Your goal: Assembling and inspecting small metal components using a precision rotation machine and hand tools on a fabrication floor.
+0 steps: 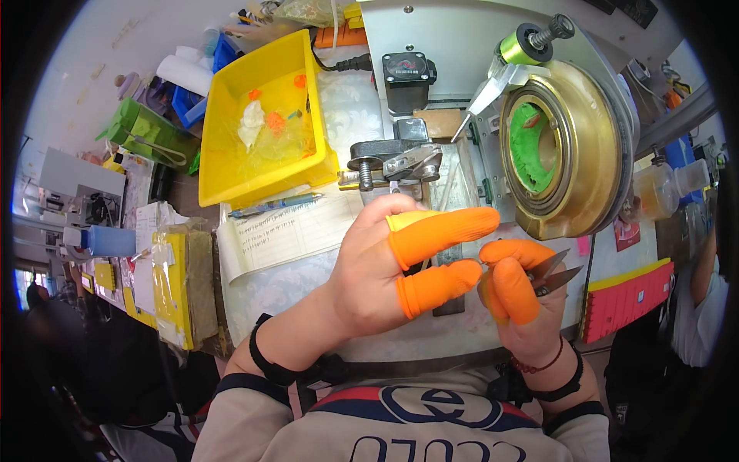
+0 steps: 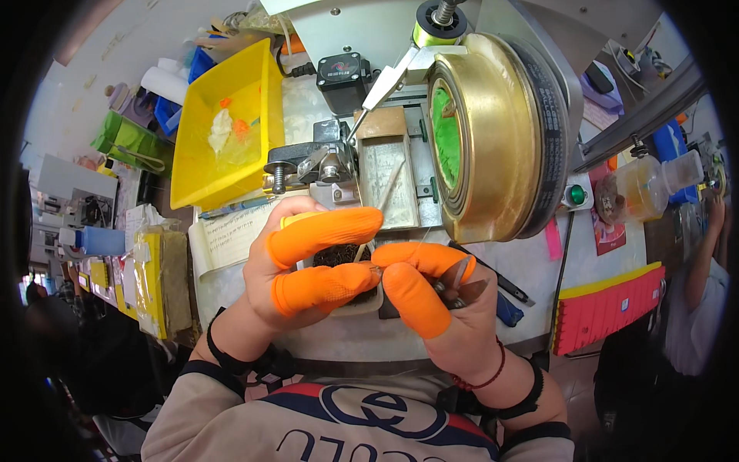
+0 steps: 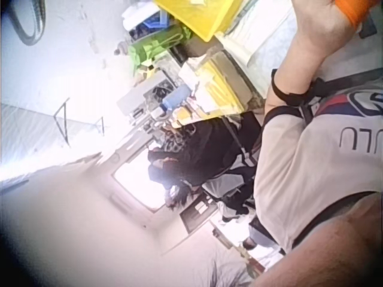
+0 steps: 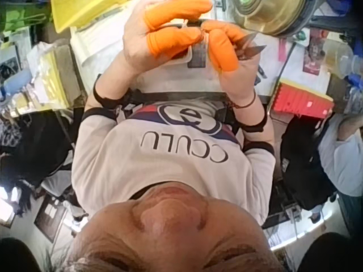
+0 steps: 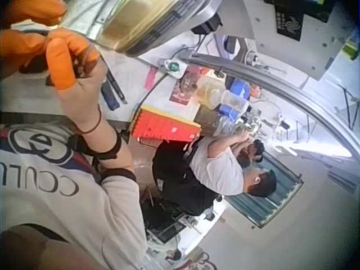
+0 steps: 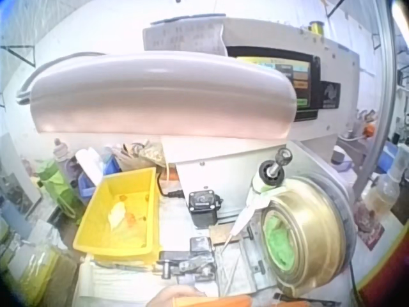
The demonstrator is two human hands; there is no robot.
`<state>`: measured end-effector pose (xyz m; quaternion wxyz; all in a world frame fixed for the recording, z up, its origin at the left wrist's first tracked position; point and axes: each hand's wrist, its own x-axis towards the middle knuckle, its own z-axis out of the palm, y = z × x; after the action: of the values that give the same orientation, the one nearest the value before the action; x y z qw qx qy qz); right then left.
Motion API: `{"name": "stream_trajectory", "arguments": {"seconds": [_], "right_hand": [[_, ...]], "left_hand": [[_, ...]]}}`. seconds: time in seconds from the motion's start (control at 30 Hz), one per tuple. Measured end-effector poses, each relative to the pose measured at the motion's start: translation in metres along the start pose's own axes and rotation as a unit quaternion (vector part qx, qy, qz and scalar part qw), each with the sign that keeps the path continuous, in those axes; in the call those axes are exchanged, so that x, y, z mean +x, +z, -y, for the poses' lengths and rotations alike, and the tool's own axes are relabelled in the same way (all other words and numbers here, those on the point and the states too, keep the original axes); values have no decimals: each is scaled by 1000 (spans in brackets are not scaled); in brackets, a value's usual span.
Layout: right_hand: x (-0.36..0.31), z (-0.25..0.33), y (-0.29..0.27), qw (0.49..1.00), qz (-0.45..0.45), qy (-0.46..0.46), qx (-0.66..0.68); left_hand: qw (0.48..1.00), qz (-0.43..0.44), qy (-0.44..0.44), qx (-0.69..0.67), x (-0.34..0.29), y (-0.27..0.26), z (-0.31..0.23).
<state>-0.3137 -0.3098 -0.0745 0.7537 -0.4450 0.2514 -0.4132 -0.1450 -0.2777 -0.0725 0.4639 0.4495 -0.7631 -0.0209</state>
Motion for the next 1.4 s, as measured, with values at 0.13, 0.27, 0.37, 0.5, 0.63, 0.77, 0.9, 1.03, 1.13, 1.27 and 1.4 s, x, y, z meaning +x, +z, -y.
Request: {"name": "stream_trajectory", "arguments": {"seconds": [0.13, 0.27, 0.37, 0.5, 0.63, 0.77, 0.9, 1.03, 1.13, 1.27, 1.4], "right_hand": [[1, 1, -2, 999, 24, -9, -23], [4, 2, 3, 1000, 7, -18, -24], [4, 1, 3, 999, 8, -2, -44], [4, 2, -3, 997, 74, 8, -19], [7, 3, -2, 987, 142, 52, 57], [9, 11, 8, 988, 135, 80, -1], [12, 13, 10, 985, 147, 66, -54], [13, 9, 8, 986, 106, 26, -130], [14, 3, 7, 985, 87, -5, -150], [16, 3, 3, 974, 122, -23, -192], [4, 11, 0, 988, 72, 48, -124]], "left_hand": [[999, 32, -30, 2, -1, -3, -2], [997, 52, -49, -13, -1, -3, -4], [996, 28, -69, -51, -2, 4, -7], [967, -60, -141, -202, -2, 8, -13], [916, -12, -258, -307, -5, 3, -17], [820, -74, -322, -467, -4, 7, -25], [772, -77, -339, -532, -2, 7, -26], [809, -54, -327, -486, -5, 8, -22], [820, -60, -331, -463, -6, 10, -22], [852, -59, -310, -419, -8, 12, -20], [915, -72, -247, -310, -7, 9, -24]]}}
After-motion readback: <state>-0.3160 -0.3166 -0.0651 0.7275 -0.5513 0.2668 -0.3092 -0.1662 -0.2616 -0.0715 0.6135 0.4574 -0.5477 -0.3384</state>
